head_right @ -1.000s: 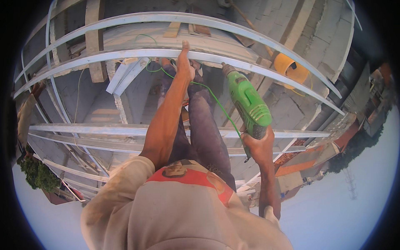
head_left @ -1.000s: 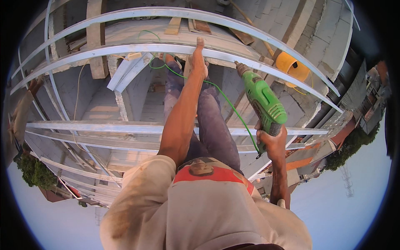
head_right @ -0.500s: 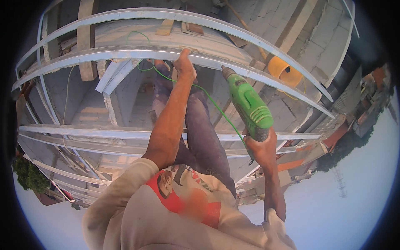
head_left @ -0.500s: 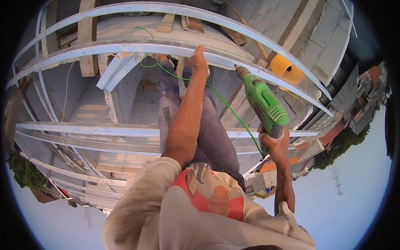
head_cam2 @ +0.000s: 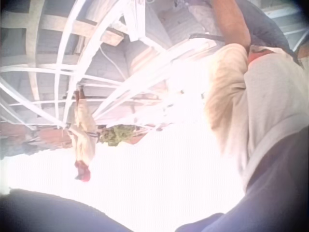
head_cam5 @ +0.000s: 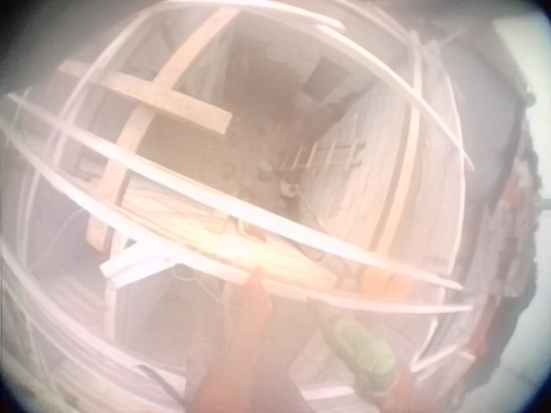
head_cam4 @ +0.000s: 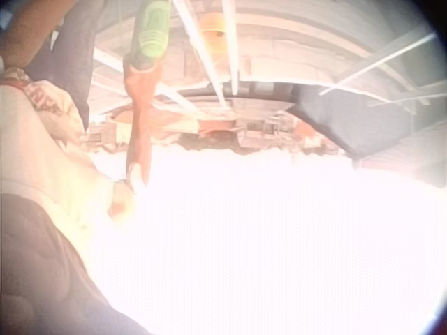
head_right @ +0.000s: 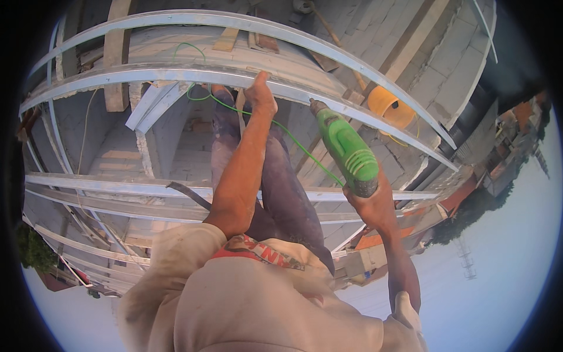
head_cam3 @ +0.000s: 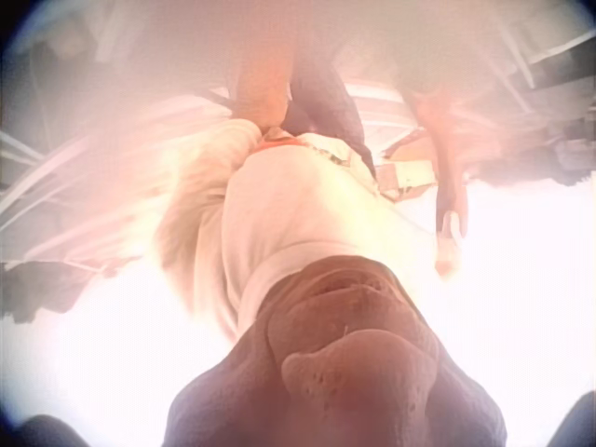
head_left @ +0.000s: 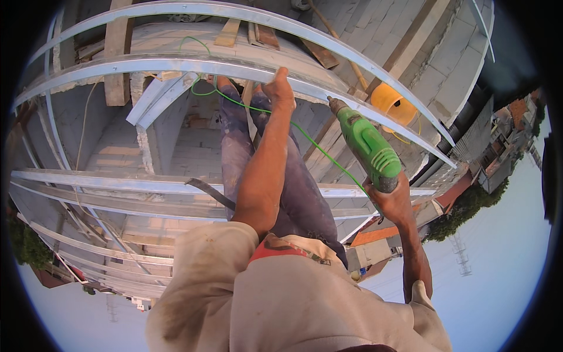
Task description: The person uses a green corded drill to fasten metal beams to a roof frame. They repeatedly pick up screws, align the beams, and drive screws into the structure while standing on the roof.
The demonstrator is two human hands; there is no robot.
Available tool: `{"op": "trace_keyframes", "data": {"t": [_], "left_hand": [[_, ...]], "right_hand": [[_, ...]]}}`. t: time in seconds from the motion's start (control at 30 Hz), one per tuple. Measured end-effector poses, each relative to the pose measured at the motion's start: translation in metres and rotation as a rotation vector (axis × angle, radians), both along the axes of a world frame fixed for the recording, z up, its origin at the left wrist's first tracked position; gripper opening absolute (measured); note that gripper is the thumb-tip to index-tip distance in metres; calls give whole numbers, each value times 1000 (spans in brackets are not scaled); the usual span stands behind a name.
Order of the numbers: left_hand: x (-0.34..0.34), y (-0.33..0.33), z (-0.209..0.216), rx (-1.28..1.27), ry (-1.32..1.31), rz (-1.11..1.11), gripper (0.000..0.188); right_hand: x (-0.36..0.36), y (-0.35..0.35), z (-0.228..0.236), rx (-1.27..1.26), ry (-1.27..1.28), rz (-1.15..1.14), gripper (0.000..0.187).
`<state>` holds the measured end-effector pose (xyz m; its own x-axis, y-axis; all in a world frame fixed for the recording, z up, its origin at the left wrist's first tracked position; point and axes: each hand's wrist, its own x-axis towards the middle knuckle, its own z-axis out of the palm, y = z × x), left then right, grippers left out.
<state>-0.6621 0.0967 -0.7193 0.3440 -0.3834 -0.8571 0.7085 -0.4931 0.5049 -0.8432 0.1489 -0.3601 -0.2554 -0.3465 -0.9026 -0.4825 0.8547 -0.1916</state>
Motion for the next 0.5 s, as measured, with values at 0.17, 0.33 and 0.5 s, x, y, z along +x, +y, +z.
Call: {"op": "trace_keyframes", "data": {"t": [0.17,0.33,0.5], "left_hand": [[-4,-3,3,118,37,-1,56],[-5,5,-6,84,-97,-88,69],[-12,11,1,70,-161,-74,71]], "right_hand": [[0,-42,0,-116,-59,256,83],[3,-54,-1,-89,-73,325,82],[0,-51,4,-136,-123,353,79]]}}
